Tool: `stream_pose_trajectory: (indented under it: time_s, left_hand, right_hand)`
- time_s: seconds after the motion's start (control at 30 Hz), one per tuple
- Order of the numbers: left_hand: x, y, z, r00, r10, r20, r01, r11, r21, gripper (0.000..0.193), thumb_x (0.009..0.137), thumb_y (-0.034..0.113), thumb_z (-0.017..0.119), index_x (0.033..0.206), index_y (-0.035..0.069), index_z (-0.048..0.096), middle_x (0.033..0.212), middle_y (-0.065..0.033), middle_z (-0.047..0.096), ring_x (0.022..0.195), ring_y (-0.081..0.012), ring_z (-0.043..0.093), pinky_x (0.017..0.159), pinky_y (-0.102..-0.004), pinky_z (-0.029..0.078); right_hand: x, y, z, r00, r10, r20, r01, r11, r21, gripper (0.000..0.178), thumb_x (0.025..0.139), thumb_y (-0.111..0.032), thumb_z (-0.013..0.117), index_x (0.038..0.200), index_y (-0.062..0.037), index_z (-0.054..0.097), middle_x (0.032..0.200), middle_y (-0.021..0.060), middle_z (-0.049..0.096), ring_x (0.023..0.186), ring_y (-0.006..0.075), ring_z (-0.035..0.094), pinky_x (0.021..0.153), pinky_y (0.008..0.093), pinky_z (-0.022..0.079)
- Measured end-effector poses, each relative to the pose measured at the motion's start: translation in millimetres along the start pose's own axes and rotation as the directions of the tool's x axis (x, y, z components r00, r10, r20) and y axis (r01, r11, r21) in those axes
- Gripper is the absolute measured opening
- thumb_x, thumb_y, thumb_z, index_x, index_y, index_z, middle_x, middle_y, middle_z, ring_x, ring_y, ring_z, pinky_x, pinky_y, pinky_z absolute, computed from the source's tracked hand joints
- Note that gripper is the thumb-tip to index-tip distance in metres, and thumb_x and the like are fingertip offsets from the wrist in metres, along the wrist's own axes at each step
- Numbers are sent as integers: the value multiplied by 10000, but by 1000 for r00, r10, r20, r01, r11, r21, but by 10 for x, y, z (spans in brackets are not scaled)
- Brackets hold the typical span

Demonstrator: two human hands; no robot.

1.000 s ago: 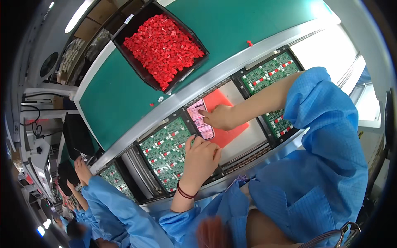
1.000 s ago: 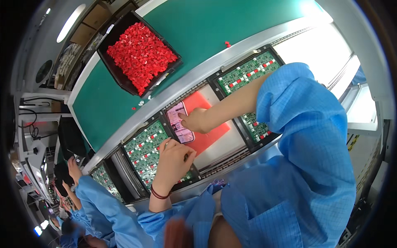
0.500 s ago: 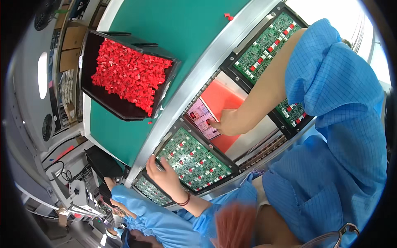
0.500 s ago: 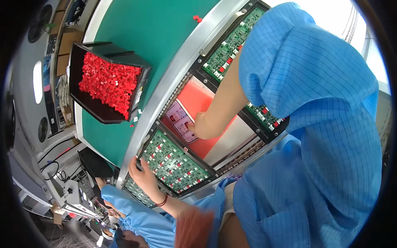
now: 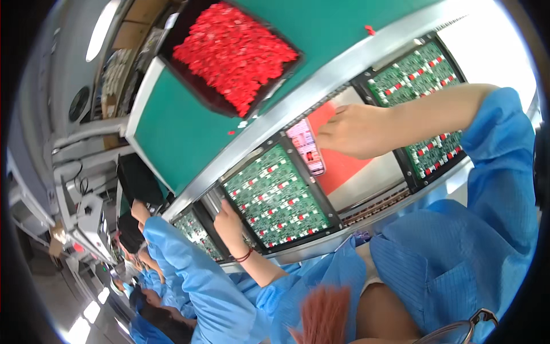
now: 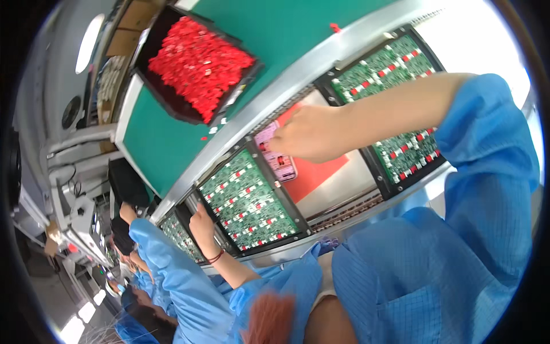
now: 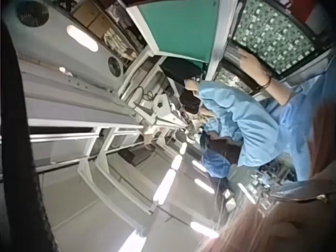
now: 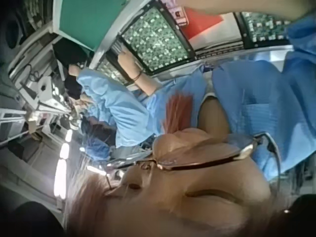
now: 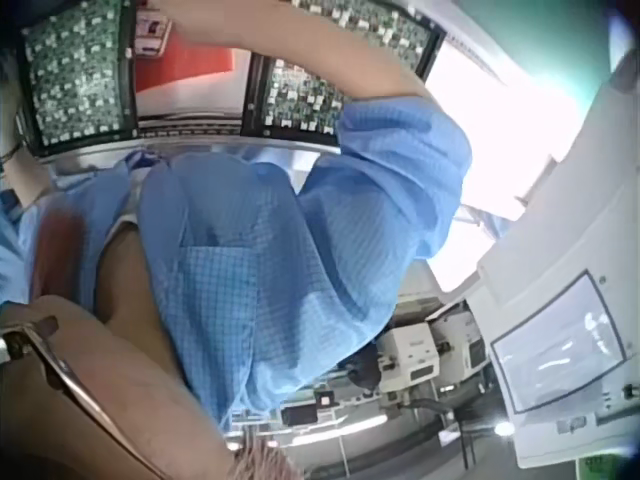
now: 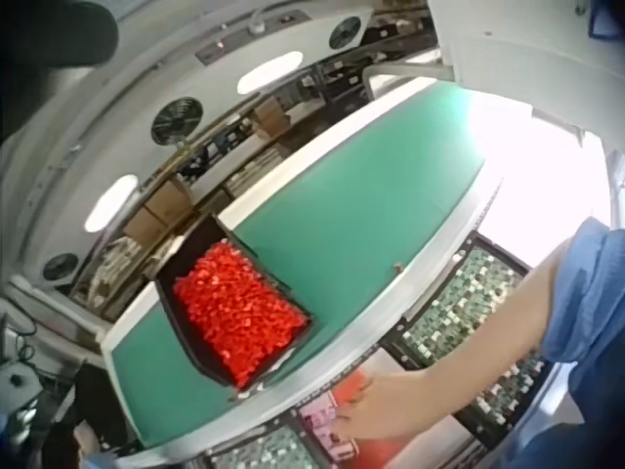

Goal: Manually picking small red components from a bin and placing them onto a circuit board assembly tray.

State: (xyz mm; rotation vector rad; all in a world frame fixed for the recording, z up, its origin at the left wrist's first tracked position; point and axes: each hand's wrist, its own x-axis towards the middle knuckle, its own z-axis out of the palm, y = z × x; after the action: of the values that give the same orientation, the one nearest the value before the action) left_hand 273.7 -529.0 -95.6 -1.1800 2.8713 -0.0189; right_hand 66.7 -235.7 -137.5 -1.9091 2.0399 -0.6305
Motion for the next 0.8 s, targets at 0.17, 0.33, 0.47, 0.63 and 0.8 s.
stream_pose_trajectory:
  time_s: [0.17, 0.33, 0.47, 0.63, 0.8]
  left_hand:
    - [-144, -81, -43, 978, 116, -172, -142, 979, -148, 408, 921, 240, 438, 685, -61, 578, 656, -279, 571, 618, -423, 570, 530, -476, 427]
    - [-60, 61, 284, 935, 315, -162, -324, 945, -37, 507, 906, 363, 455, 537, 49, 605, 545, -185, 570, 497, -360, 578, 501, -455, 473]
    - [22, -95, 342, 946, 214, -246, -242, 966, -90, 540, 892, 373, 487, 496, 22, 592, 490, -183, 544, 477, -351, 569, 503, -418, 471]
    - [154, -143, 334, 932, 226, -284, -271, 954, -130, 547, 892, 375, 481, 487, 19, 578, 507, -173, 558, 498, -334, 578, 524, -406, 474]
    - [183, -238, 371, 962, 195, -190, -240, 937, -253, 521, 897, 369, 470, 530, 19, 591, 537, -176, 571, 535, -333, 591, 556, -410, 475]
  right_hand:
    - [38, -180, -221, 948, -91, -306, 90, 996, -16, 218, 699, -71, 582, 905, -52, 514, 866, 107, 529, 846, 292, 520, 763, 429, 403]
    - [-235, -490, -149, 962, 86, -257, -66, 994, 83, 138, 717, 0, 550, 849, -25, 522, 920, 150, 544, 910, 340, 509, 844, 434, 398]
    - [-78, -495, 29, 969, 87, -233, -41, 980, 195, 176, 697, 47, 554, 851, -28, 516, 971, 146, 542, 970, 345, 497, 888, 431, 383]
    - [200, -607, -136, 931, 189, -312, -139, 975, 175, 203, 689, 92, 547, 853, -16, 495, 1038, 149, 506, 1007, 341, 476, 898, 403, 378]
    - [413, -494, -146, 876, 171, -451, -163, 985, 57, 215, 693, 107, 523, 867, -14, 485, 1053, 157, 507, 1022, 349, 471, 911, 406, 362]
